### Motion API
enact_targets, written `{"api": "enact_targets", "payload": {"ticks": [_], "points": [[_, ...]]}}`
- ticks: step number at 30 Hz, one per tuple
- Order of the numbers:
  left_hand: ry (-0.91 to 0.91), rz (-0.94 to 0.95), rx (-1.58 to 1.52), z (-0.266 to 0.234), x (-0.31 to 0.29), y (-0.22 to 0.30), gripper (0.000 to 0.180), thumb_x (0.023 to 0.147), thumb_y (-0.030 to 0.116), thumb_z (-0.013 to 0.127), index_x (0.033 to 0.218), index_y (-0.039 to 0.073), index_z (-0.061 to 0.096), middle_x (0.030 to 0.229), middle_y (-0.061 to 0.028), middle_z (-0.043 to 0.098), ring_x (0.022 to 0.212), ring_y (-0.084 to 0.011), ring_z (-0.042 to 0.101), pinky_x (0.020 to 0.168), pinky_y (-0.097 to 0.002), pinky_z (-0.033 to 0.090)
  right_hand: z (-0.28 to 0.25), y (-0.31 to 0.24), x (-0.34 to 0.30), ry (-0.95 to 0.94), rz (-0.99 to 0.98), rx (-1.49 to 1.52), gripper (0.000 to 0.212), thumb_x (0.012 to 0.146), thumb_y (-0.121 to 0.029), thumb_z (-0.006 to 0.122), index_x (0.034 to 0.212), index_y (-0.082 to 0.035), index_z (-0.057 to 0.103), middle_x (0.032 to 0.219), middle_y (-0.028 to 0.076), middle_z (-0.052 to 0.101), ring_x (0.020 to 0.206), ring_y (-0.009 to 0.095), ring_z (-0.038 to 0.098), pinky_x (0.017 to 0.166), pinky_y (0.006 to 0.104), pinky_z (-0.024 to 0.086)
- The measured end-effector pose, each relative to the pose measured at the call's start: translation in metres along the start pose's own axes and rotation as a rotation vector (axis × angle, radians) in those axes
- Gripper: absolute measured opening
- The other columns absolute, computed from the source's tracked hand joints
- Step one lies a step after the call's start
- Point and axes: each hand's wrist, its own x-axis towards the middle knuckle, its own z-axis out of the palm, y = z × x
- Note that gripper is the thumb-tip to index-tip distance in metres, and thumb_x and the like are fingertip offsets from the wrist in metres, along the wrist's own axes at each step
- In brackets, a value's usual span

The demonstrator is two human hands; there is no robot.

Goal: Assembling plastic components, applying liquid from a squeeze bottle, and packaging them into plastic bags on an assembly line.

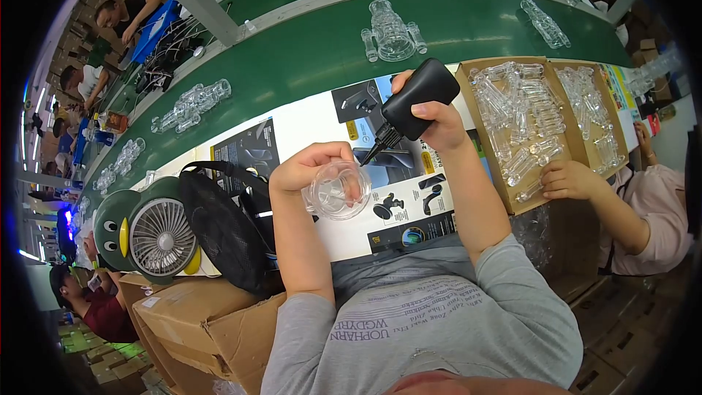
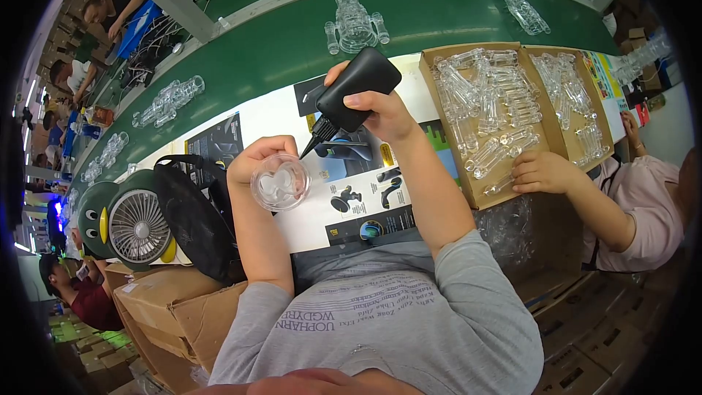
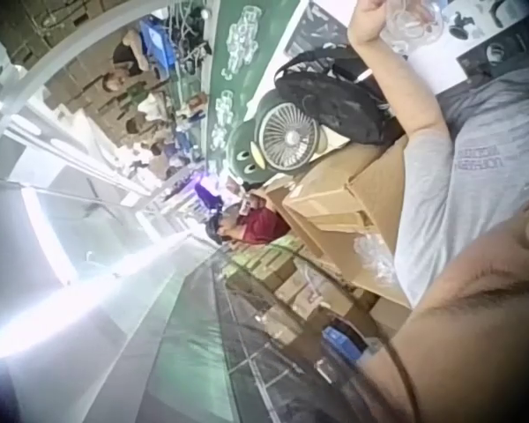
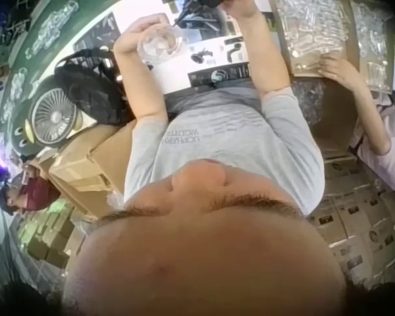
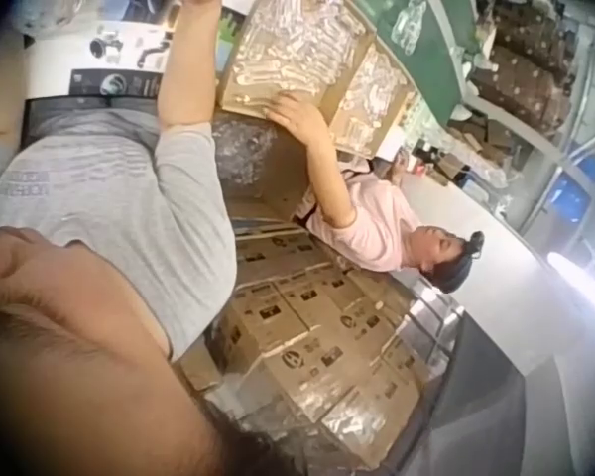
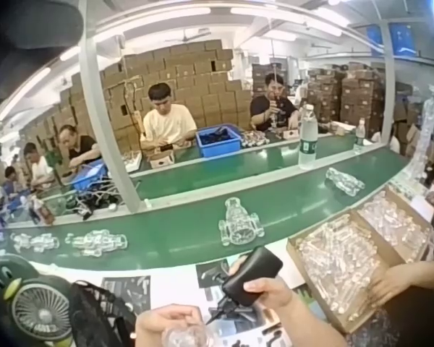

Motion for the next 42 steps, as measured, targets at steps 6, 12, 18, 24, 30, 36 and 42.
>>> {"api": "enact_targets", "payload": {"ticks": [6,12,18,24,30,36,42], "points": [[-0.058,-0.039,-0.040,0.004,0.005,-0.003,0.033,0.091,0.028,0.052,0.094,-0.004,0.046,0.084,-0.0190,0.063,0.071,-0.0232,0.064,0.065,-0.0330,0.050,-0.001,-0.001,0.000,-0.015,0.002,0.009,0.039,0.065,-0.012,0.060,0.100,0.001,0.049,0.096,0.009,0.051,0.082,0.017,0.058,0.071,0.0287,0.051],[0.017,-0.107,-0.096,0.012,0.011,-0.004,0.039,0.085,0.030,0.060,0.092,-0.006,0.046,0.080,-0.0181,0.062,0.071,-0.0213,0.062,0.064,-0.0305,0.049,-0.001,-0.002,0.001,-0.034,0.002,0.025,0.038,0.064,-0.012,0.059,0.099,0.001,0.048,0.096,0.009,0.051,0.081,0.017,0.058,0.071,0.0282,0.051],[-0.026,-0.104,-0.089,0.012,0.015,-0.007,0.039,0.086,0.029,0.058,0.094,-0.008,0.049,0.080,-0.0192,0.062,0.071,-0.0232,0.062,0.064,-0.0334,0.049,0.000,-0.001,0.000,-0.029,-0.010,0.028,0.038,0.064,-0.012,0.059,0.099,0.001,0.049,0.095,0.009,0.051,0.079,0.017,0.058,0.069,0.0269,0.051],[-0.071,-0.096,-0.032,0.010,0.018,-0.009,0.037,0.087,0.028,0.057,0.095,-0.007,0.049,0.082,-0.0203,0.061,0.072,-0.0242,0.062,0.064,-0.0345,0.050,0.001,-0.002,-0.001,-0.048,-0.008,0.041,0.037,0.066,-0.015,0.062,0.099,-0.001,0.055,0.090,0.008,0.059,0.079,0.014,0.058,0.072,0.0248,0.047],[-0.047,-0.126,-0.021,0.012,0.019,-0.009,0.038,0.087,0.029,0.058,0.095,-0.007,0.049,0.082,-0.0180,0.061,0.072,-0.0228,0.062,0.065,-0.0332,0.050,-0.002,0.001,0.000,-0.086,0.008,0.069,0.038,0.068,-0.014,0.063,0.102,-0.001,0.054,0.092,0.008,0.058,0.080,0.013,0.058,0.071,0.0245,0.048],[0.030,-0.137,-0.042,0.007,0.012,-0.009,0.043,0.086,0.032,0.059,0.096,-0.008,0.049,0.081,-0.0156,0.062,0.072,-0.0207,0.062,0.066,-0.0330,0.050,0.002,0.012,0.002,0.135,-0.003,0.180,0.051,0.074,-0.020,0.065,0.117,-0.004,0.044,0.089,0.006,0.053,0.070,0.013,0.056,0.064,0.0244,0.049],[0.232,0.270,-0.164,0.006,-0.019,-0.010,0.033,0.081,0.024,0.063,0.081,-0.003,0.044,0.061,-0.0259,0.055,0.046,-0.0272,0.053,0.043,-0.0296,0.041,-0.004,0.031,0.018,0.174,-0.083,-0.183,0.056,0.077,-0.013,0.065,0.128,-0.012,0.040,0.093,0.004,0.055,0.061,0.008,0.049,0.058,0.0220,0.043]]}}
